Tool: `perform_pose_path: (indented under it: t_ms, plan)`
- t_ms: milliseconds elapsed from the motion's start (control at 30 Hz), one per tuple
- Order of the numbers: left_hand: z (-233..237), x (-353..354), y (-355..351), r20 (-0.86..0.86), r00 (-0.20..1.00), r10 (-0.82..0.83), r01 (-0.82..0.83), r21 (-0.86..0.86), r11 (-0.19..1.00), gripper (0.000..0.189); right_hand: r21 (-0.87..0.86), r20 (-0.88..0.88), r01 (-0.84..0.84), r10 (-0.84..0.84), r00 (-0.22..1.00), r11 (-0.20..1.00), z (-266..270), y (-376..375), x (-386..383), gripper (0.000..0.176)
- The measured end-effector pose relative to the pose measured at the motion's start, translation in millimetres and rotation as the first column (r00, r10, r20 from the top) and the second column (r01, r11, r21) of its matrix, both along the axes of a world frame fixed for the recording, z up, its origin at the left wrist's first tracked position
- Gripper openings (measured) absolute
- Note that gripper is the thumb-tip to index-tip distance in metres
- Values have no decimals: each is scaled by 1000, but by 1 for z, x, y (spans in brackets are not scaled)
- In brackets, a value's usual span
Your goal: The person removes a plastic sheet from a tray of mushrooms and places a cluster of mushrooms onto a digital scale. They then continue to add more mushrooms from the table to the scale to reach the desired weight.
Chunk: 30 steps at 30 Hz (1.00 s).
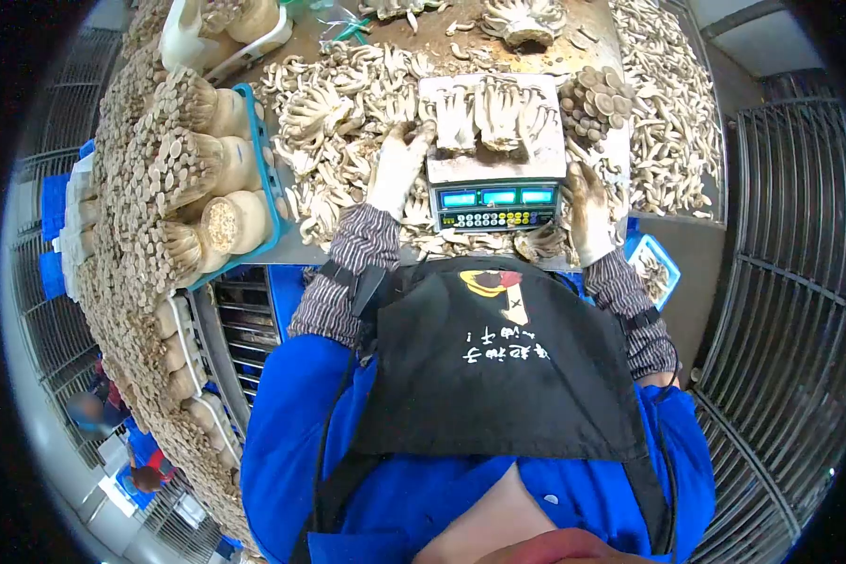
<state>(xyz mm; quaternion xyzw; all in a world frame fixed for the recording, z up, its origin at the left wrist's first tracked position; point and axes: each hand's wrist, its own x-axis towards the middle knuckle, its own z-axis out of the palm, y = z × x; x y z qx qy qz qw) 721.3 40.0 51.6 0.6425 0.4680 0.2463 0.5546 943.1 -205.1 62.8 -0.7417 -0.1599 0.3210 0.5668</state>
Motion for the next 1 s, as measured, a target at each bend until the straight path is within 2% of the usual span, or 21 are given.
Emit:
perform_pose_path:
  t_ms: [67,100,200,233,267,333,367,400,467,500,600,633,667,700,733,800,833,867,900,933,1000]
  plan:
    - [0,10,8,-51,998,-39,42,51,998,66,-77,-59,-57,52,997,995,-3,20,10,73]
    - [1,14,9,-51,998,-44,47,55,997,66,9,-60,-1,2,998,1000,-1,27,10,72]
    - [0,32,12,-84,992,95,-96,-8,995,70,77,-101,97,-89,991,992,11,45,10,68]
    - [0,35,14,-69,996,65,-61,58,996,70,113,-176,106,-85,981,988,-12,51,17,66]
    - [-4,38,16,-54,998,34,-27,126,992,70,60,-266,-79,93,959,995,-33,58,32,64]
    - [-10,49,18,-14,999,37,-35,133,990,69,2,-199,-29,29,980,1000,13,76,10,65]
    - [15,54,12,109,994,-12,20,-71,997,69,-126,-14,10,-12,1000,992,15,88,12,57]
    - [13,62,14,71,997,-35,41,-93,995,59,176,-203,104,-67,977,979,0,107,8,61]
    - [12,75,5,376,925,-53,117,-150,982,49,-19,-276,-88,79,958,996,-3,116,24,72]
    - [5,75,8,374,926,-50,114,-152,982,49,-112,-228,-22,-4,974,993,-4,130,24,75]
    - [2,81,20,416,908,-42,161,-255,953,49,-95,-174,6,-22,984,995,13,146,25,77]
    - [5,79,19,456,890,-3,178,-341,923,52,-122,-87,-52,41,995,991,5,148,32,83]
    - [18,80,19,492,870,40,198,-422,884,55,-100,-134,-86,72,988,991,6,155,35,74]
    - [19,82,25,441,897,13,159,-350,923,63,-49,-138,-77,70,988,996,-1,163,38,75]
    - [3,84,37,379,921,-85,169,-194,966,71,5,-139,-69,69,988,998,-6,172,42,76]
    - [8,97,58,456,890,24,131,-304,944,74,56,-175,-116,124,977,992,-5,197,64,69]
    - [10,110,78,467,884,21,133,-293,947,74,106,-98,-176,186,978,979,-15,215,83,70]
    - [19,123,98,472,881,22,117,-262,958,65,147,-20,-239,244,969,960,-21,231,98,70]
    - [30,137,117,477,878,24,98,-230,968,58,129,-202,-264,286,937,956,6,254,113,78]
    - [48,159,131,506,852,138,6,-272,962,55,96,-264,-217,235,936,971,35,286,120,82]
    - [30,194,193,552,833,-52,123,-93,988,58,108,-213,-342,357,909,934,34,331,175,98]
